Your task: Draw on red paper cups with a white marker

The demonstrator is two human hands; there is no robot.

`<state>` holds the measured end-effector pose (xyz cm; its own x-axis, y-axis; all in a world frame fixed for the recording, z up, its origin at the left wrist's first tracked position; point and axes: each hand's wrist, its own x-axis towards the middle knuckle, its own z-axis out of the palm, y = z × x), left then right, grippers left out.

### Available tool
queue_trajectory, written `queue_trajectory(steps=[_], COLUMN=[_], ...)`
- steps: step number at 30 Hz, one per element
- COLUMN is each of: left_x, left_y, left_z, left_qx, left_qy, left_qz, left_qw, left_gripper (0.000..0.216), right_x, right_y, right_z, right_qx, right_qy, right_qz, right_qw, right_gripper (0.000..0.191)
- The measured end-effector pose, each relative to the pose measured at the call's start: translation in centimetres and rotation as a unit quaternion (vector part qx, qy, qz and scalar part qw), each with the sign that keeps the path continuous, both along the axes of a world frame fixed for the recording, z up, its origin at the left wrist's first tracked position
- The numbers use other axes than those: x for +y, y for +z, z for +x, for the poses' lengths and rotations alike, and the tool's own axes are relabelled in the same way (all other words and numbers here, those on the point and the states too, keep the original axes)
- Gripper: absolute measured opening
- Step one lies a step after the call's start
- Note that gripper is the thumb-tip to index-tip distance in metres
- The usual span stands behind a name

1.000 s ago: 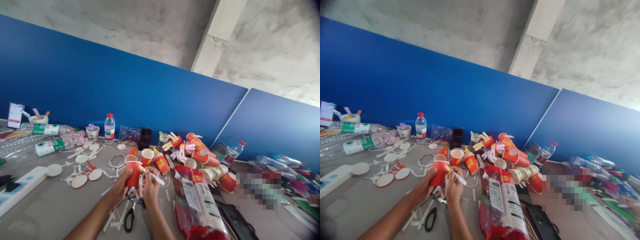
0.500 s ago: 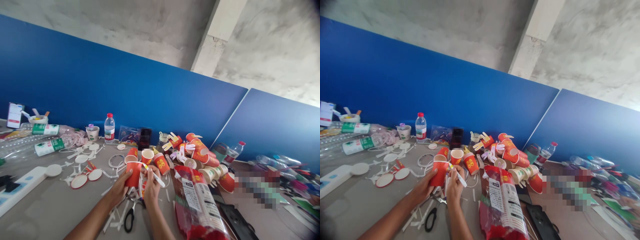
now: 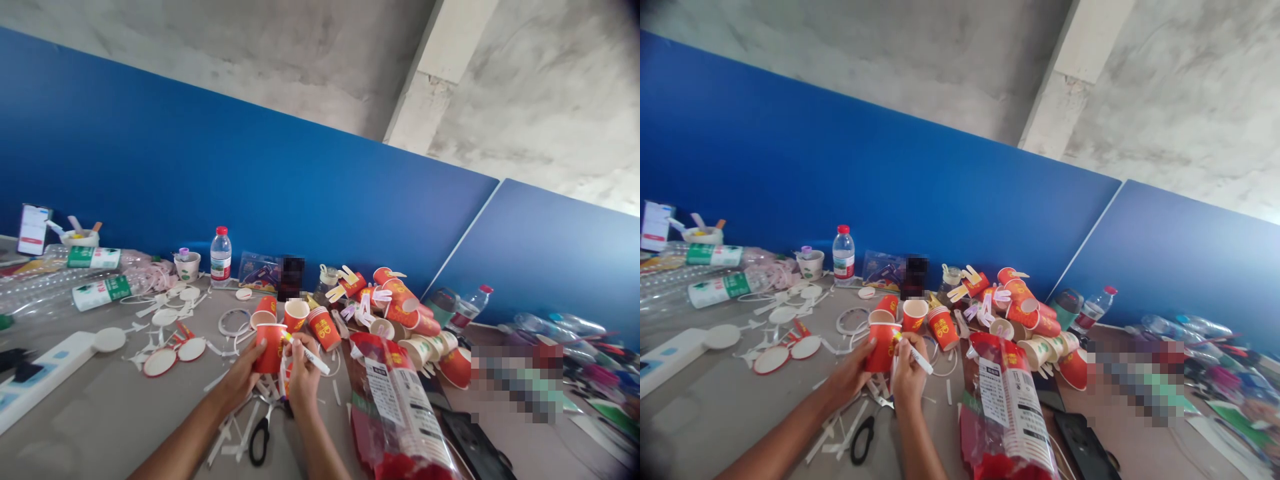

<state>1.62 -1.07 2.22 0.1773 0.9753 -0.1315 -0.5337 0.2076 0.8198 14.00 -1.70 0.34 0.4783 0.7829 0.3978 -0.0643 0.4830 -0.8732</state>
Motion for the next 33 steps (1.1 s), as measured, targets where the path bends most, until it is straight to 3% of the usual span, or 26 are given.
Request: queue_trajectory(steps=[13,33], left_x=[-0.1,0.2], left_y=[0.6,-0.2], left_z=[0.3,0.4], left_qx=[-0.008,0.004], left_qy=[0.001,0.006], left_qz=[-0.008,0.009], left_qw=[1.0,1.0], left_gripper=[0.076,0.086], right_x=[0.1,-0.5], right_y=[-0.4,1.0], right_z=[0.1,0.0], right_qx=[-0.02,-0.027], right_qy=[-0.018,-0.028], right_qz=[-0.006,-0.011], right_qw=[1.0,0.999], right_gripper=[0.056,0.042])
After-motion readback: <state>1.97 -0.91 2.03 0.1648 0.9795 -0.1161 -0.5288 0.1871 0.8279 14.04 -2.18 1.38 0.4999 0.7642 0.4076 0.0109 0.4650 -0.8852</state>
